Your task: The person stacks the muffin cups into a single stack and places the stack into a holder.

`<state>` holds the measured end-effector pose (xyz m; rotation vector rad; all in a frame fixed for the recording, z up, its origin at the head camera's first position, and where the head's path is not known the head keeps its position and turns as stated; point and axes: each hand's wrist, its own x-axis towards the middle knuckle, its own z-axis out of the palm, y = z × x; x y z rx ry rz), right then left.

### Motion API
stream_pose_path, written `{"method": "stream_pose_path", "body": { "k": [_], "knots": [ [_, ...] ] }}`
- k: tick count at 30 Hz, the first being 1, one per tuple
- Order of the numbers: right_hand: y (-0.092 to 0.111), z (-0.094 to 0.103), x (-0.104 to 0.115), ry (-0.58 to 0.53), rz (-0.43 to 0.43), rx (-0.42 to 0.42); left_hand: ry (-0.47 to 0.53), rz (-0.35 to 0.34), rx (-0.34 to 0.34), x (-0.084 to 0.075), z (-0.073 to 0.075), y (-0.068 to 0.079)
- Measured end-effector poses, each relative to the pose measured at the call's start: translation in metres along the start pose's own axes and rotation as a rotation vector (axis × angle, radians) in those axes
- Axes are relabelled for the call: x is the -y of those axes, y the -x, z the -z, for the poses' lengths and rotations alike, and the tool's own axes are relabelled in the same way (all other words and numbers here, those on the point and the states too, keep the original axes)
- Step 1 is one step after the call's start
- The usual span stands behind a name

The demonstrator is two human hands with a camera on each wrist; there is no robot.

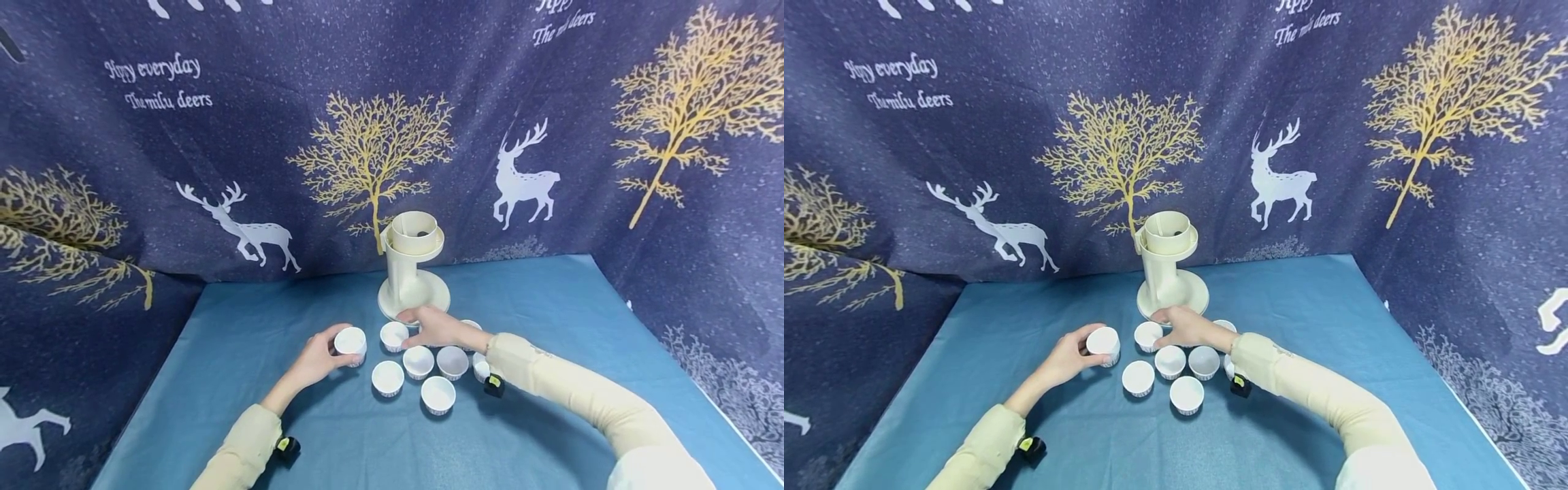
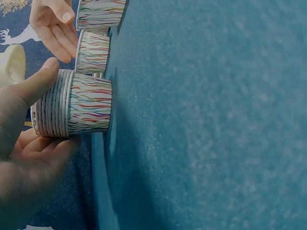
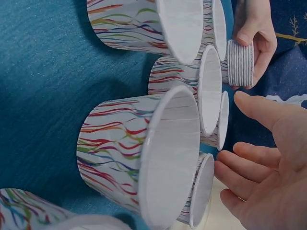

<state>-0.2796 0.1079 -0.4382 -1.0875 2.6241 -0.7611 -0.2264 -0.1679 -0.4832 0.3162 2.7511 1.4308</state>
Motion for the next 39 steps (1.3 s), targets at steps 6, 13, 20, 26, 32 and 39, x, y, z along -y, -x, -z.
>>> {"method": "stream_pose_path", "body": {
  "k": [6,13,20,26,32,39],
  "knots": [
    [-0.002,-0.004,0.003,0.019,0.015,0.011,0.003,-0.002,-0.004,0.002,-0.001,0.002],
    [-0.01,-0.01,0.008,0.085,-0.015,0.007,0.009,-0.002,-0.008,0.001,-0.001,0.001],
    [-0.017,-0.016,0.01,0.102,-0.022,0.005,0.012,-0.019,0.002,0.001,-0.002,-0.001],
    [-0.021,-0.017,0.012,0.13,-0.075,0.004,0.018,-0.028,-0.002,0.001,-0.001,0.0],
    [-0.024,-0.018,0.014,0.169,-0.107,-0.003,-0.012,-0.042,-0.003,-0.001,0.0,0.0],
    [-0.025,-0.019,0.016,0.157,-0.116,-0.017,-0.07,-0.019,-0.002,-0.001,0.001,0.001]
  ]
}}
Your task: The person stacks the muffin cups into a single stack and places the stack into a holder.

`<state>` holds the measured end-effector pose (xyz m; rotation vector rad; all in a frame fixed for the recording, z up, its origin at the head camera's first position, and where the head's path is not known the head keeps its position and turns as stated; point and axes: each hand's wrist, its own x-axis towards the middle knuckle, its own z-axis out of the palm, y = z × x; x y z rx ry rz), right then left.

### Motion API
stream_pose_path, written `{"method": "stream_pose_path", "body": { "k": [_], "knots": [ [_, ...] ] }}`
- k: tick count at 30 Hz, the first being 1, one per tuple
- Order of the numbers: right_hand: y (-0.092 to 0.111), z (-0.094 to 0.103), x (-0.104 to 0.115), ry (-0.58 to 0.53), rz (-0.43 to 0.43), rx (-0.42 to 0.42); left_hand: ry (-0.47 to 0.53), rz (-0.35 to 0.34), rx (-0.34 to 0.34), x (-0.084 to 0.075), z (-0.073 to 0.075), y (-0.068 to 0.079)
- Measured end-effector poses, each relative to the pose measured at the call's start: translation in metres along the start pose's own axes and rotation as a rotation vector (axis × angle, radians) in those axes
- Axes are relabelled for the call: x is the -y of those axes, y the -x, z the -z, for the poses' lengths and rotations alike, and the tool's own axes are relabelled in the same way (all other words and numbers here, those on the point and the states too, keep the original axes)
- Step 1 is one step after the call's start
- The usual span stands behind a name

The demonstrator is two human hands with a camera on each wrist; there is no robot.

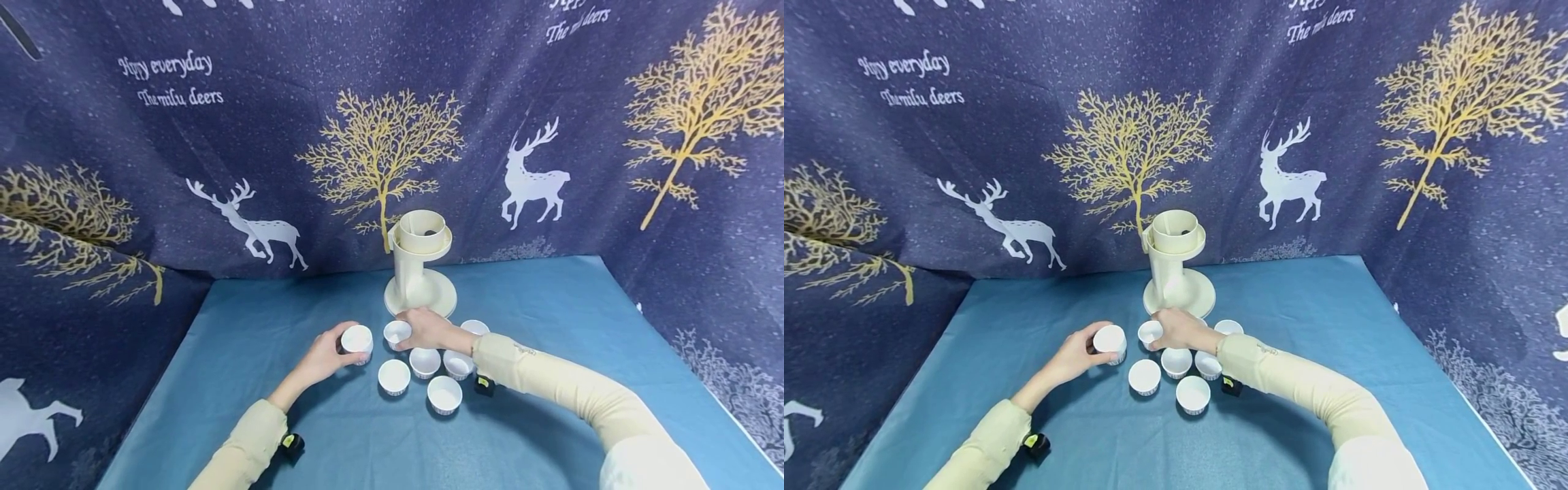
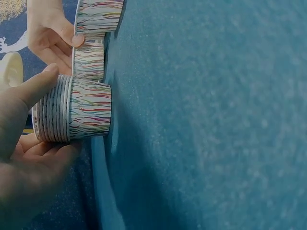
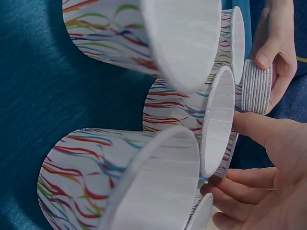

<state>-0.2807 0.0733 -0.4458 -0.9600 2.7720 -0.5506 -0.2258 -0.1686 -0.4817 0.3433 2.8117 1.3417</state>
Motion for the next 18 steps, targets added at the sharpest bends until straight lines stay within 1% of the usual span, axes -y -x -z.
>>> {"method": "stream_pose_path", "body": {
  "k": [9,14,18],
  "knots": [
    [-0.001,0.005,-0.002,-0.006,0.023,-0.028,-0.058,-0.003,0.035,-0.007,0.008,-0.001],
    [0.0,0.008,-0.002,-0.017,0.028,-0.053,-0.095,-0.021,0.057,-0.007,0.011,-0.003],
    [0.0,0.01,-0.004,-0.033,0.058,-0.078,-0.071,-0.052,0.061,-0.008,0.013,-0.002]
  ]
}}
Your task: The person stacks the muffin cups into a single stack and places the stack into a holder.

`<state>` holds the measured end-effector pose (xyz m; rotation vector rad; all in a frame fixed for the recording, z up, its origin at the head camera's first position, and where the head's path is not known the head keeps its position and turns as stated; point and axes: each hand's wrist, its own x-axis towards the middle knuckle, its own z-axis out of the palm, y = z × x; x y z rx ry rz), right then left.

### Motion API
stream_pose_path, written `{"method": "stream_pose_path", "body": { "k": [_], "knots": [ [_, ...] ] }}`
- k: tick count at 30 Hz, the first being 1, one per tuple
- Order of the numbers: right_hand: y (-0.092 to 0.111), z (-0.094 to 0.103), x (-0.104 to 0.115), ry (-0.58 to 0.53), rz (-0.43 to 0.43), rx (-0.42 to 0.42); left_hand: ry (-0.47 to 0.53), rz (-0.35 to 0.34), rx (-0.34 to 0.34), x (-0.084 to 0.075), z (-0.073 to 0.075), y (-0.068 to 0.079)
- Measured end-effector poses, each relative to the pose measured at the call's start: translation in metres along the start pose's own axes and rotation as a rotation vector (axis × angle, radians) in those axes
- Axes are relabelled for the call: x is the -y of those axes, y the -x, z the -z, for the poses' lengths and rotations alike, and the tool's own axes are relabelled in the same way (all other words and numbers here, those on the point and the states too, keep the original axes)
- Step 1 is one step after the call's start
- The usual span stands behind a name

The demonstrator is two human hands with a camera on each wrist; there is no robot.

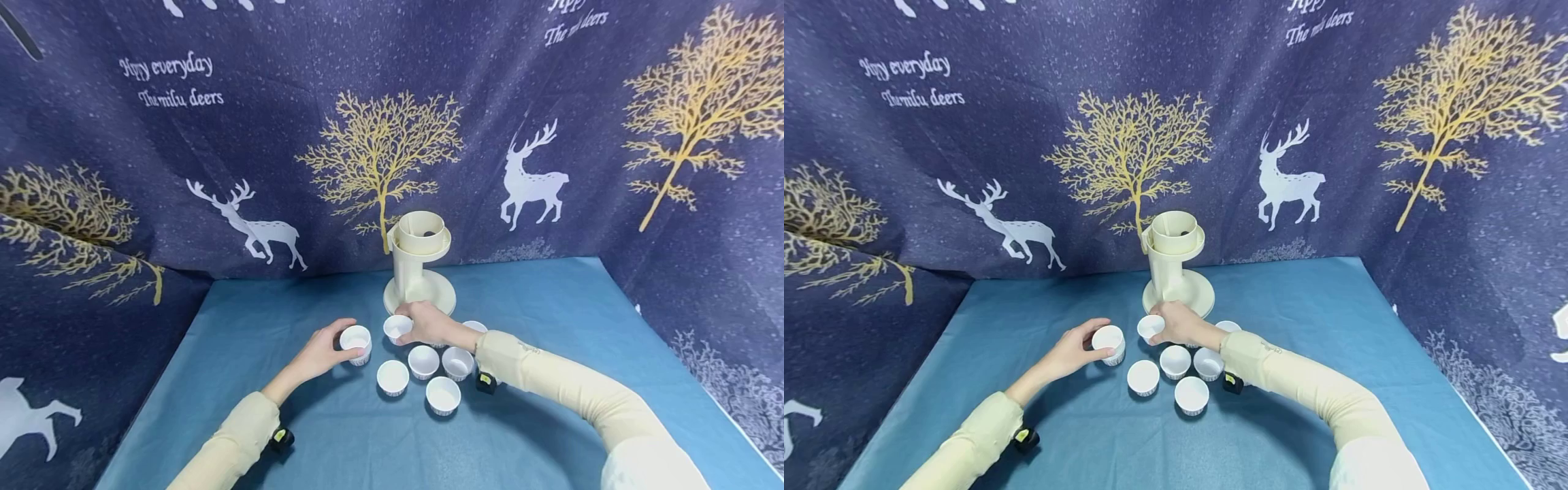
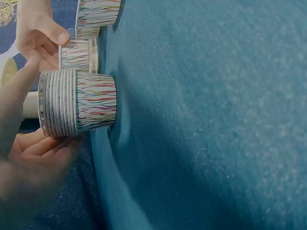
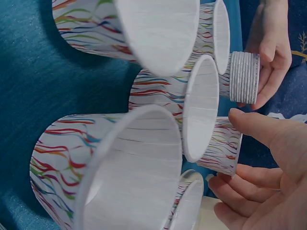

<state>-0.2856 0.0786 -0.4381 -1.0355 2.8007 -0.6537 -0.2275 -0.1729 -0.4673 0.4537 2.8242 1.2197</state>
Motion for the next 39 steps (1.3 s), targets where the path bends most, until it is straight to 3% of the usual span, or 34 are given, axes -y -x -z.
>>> {"method": "stream_pose_path", "body": {
  "k": [8,18,23,31,39],
  "knots": [
    [0.001,0.004,-0.003,-0.053,0.075,-0.018,0.014,-0.013,-0.003,0.0,-0.002,0.001],
    [0.007,0.014,0.0,-0.168,0.103,-0.025,-0.002,0.0,-0.055,0.003,-0.009,0.001],
    [0.007,0.017,0.003,-0.15,0.148,-0.052,-0.007,0.015,-0.08,0.003,-0.011,0.003],
    [0.005,0.022,0.011,-0.132,0.134,-0.085,-0.03,0.013,-0.108,0.002,-0.011,0.001],
    [0.007,0.022,0.019,-0.181,0.159,-0.045,-0.016,0.004,-0.097,0.004,-0.012,0.0]
  ]
}}
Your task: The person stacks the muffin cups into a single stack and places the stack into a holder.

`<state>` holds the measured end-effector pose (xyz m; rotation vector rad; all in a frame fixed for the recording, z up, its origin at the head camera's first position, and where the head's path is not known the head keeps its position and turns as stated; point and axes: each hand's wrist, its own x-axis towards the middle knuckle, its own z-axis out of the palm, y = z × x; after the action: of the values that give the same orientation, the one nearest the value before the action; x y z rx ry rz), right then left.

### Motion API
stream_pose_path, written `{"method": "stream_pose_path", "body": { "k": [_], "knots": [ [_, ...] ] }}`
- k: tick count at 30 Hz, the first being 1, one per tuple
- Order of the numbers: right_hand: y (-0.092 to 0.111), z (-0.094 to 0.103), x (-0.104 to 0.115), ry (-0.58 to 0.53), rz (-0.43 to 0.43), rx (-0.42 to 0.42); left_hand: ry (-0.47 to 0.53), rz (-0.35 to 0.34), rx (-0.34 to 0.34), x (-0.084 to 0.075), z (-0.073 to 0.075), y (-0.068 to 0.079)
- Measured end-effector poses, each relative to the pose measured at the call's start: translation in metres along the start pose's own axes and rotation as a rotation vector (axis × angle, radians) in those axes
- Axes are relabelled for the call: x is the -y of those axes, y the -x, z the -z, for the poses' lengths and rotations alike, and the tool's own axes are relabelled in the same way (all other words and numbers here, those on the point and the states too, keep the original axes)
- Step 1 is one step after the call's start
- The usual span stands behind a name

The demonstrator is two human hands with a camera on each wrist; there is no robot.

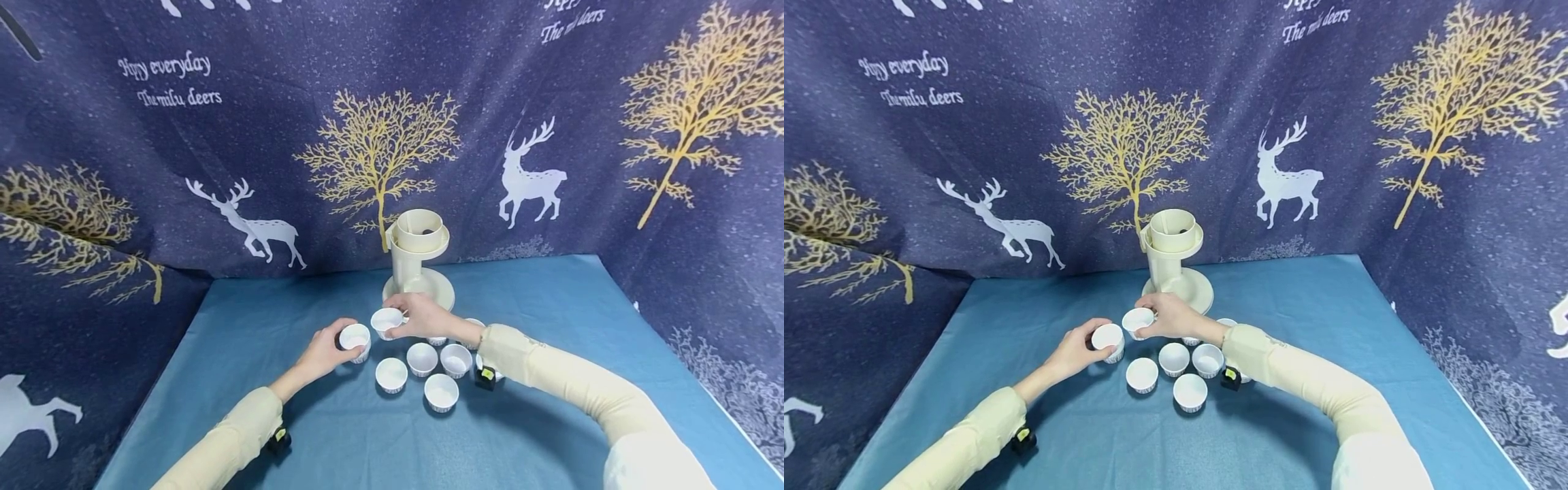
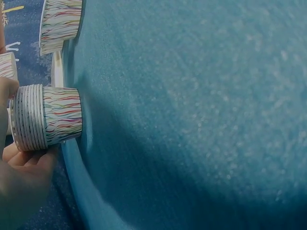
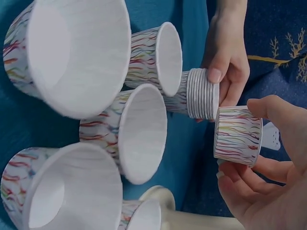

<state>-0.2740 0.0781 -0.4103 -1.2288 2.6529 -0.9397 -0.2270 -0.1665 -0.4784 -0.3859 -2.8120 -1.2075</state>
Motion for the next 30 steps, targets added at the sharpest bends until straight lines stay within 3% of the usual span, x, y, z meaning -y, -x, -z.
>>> {"method": "stream_pose_path", "body": {
  "k": [11,30],
  "knots": [
    [-0.007,-0.002,0.007,-0.021,-0.006,0.044,0.039,0.004,0.028,-0.001,0.001,-0.001],
    [-0.015,-0.014,0.016,-0.076,0.111,0.108,0.088,-0.02,0.043,0.005,0.002,-0.002]
  ]
}}
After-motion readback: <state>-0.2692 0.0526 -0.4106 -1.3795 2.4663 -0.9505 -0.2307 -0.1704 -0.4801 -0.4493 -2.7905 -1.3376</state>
